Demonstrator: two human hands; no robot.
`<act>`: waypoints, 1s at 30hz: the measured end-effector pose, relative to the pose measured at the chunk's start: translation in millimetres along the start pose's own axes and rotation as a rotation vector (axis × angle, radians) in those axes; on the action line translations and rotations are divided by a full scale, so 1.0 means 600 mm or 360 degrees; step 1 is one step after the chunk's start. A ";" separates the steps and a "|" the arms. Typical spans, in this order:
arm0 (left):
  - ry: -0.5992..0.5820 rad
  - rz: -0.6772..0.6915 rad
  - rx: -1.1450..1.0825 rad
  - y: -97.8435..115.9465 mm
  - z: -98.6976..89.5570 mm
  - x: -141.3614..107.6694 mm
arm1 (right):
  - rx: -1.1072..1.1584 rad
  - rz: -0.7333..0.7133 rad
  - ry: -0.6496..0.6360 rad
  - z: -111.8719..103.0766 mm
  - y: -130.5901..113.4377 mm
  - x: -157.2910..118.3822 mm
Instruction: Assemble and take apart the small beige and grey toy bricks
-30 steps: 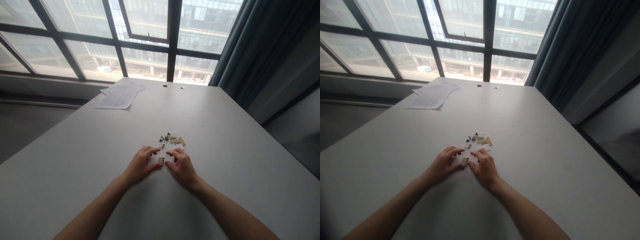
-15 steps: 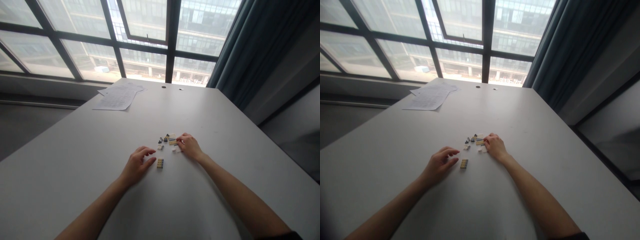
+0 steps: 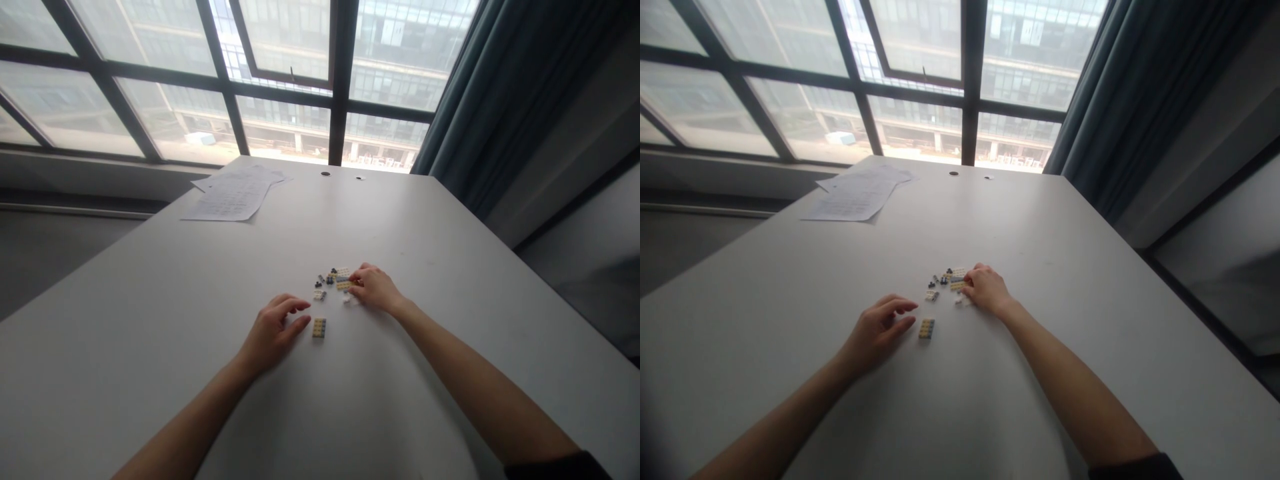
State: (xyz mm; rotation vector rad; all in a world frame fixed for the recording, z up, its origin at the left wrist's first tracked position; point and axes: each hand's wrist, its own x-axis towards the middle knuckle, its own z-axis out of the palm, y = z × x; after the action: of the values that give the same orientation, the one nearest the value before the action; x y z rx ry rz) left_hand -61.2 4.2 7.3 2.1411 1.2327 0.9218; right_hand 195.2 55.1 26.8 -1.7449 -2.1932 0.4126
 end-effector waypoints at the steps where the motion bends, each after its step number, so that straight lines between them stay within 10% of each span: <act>1: 0.0000 -0.0003 0.0003 0.001 0.000 0.000 | -0.0001 0.0000 0.0002 0.001 -0.001 0.000; 21: 0.0045 0.0199 0.0175 -0.008 0.003 -0.002 | 0.0533 0.0139 0.0221 0.001 -0.011 -0.033; 30: 0.0210 0.0601 0.0491 0.049 0.018 0.007 | 0.1975 0.0533 0.0214 0.014 -0.051 -0.150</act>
State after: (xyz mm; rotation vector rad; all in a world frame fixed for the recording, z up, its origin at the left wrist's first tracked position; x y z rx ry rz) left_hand -35.4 -7.0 22.2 2.6587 1.1089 1.1004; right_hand 183.7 -39.8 26.4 -1.2706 -1.0232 1.3133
